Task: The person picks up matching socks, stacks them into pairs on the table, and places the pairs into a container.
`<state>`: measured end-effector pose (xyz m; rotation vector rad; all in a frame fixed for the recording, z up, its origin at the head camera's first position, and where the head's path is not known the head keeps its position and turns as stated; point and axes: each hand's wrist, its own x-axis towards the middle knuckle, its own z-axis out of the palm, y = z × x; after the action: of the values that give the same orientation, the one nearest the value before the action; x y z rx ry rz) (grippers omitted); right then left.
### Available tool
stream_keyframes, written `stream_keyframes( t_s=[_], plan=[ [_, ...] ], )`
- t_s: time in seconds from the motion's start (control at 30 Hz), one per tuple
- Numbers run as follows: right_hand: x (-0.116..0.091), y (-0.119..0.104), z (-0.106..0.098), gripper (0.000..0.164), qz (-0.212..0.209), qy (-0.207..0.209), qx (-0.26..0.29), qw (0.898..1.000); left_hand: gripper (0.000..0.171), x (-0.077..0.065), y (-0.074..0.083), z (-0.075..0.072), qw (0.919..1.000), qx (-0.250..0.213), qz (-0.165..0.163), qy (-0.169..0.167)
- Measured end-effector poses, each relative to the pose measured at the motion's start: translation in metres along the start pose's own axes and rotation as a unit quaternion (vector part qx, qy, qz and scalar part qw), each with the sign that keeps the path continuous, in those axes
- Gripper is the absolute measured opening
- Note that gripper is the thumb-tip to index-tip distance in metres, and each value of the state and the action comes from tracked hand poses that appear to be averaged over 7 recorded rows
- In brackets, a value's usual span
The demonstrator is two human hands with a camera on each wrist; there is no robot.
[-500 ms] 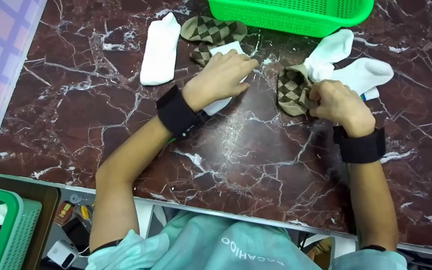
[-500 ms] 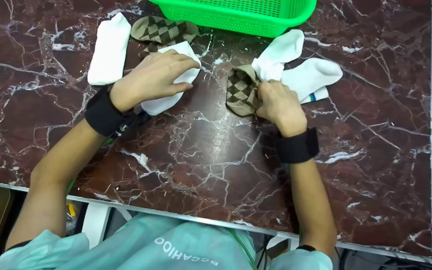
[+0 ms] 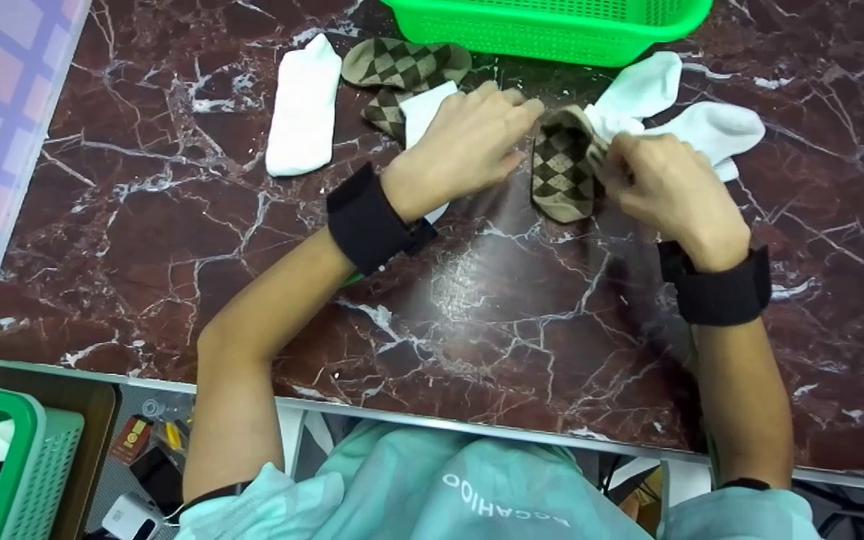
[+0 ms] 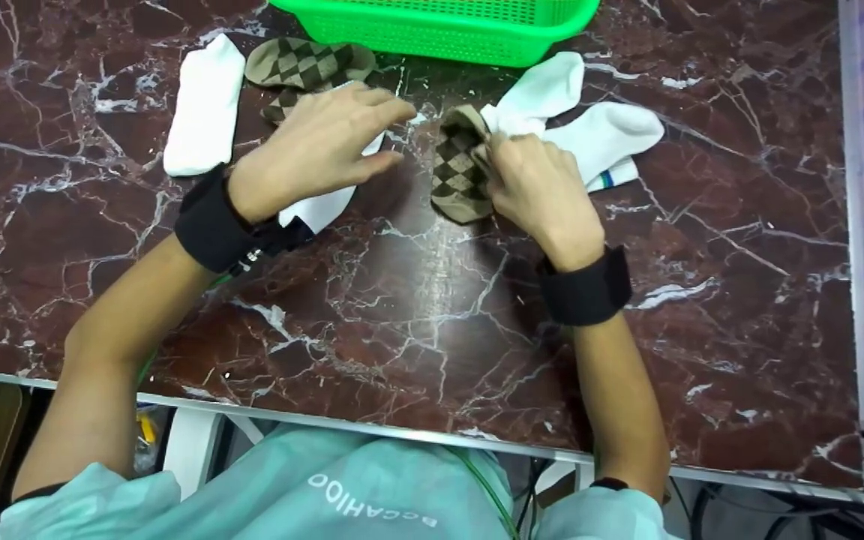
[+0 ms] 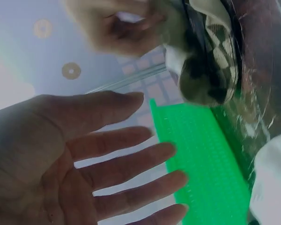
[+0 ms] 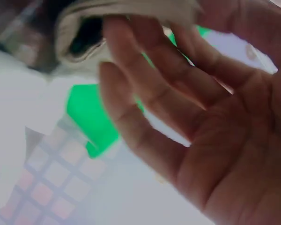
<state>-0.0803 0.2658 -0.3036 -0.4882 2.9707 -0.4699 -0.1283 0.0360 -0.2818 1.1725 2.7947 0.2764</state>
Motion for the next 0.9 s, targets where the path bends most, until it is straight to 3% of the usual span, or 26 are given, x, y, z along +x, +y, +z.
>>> stream_keyframes(
  t_s=[0.13, 0.27, 0.43, 0.53, 0.6, 0.73, 0.9],
  plan=[
    [-0.007, -0.016, -0.01, 0.009, -0.051, 0.124, 0.007, 0.991, 0.055, 0.004, 0.005, 0.006, 1.0, -0.004, 0.004, 0.008],
    [-0.011, -0.03, -0.016, 0.012, -0.116, 0.227, 0.014, 0.967, 0.066, 0.009, 0.013, 0.008, 0.9993, -0.013, 0.023, 0.025],
    [-0.012, -0.042, -0.018, 0.011, -0.147, 0.319, 0.073, 0.933, 0.052, 0.013, 0.024, 0.007, 0.9969, -0.046, 0.041, 0.048],
    [-0.011, -0.046, -0.018, 0.01, -0.139, 0.369, 0.122, 0.911, 0.033, 0.012, 0.023, 0.009, 0.9925, -0.1, 0.042, 0.058],
    [-0.011, -0.048, -0.019, 0.008, -0.132, 0.404, 0.147, 0.893, 0.023, 0.009, 0.02, 0.013, 0.9851, -0.154, 0.039, 0.065],
    [-0.014, -0.052, -0.026, 0.009, -0.127, 0.449, 0.191, 0.864, 0.013, -0.001, 0.011, 0.021, 0.9628, -0.254, 0.041, 0.083],
    [-0.018, -0.05, -0.033, 0.011, -0.131, 0.458, 0.242, 0.845, 0.013, -0.012, 0.003, 0.018, 0.9386, -0.323, 0.058, 0.108]
  ],
)
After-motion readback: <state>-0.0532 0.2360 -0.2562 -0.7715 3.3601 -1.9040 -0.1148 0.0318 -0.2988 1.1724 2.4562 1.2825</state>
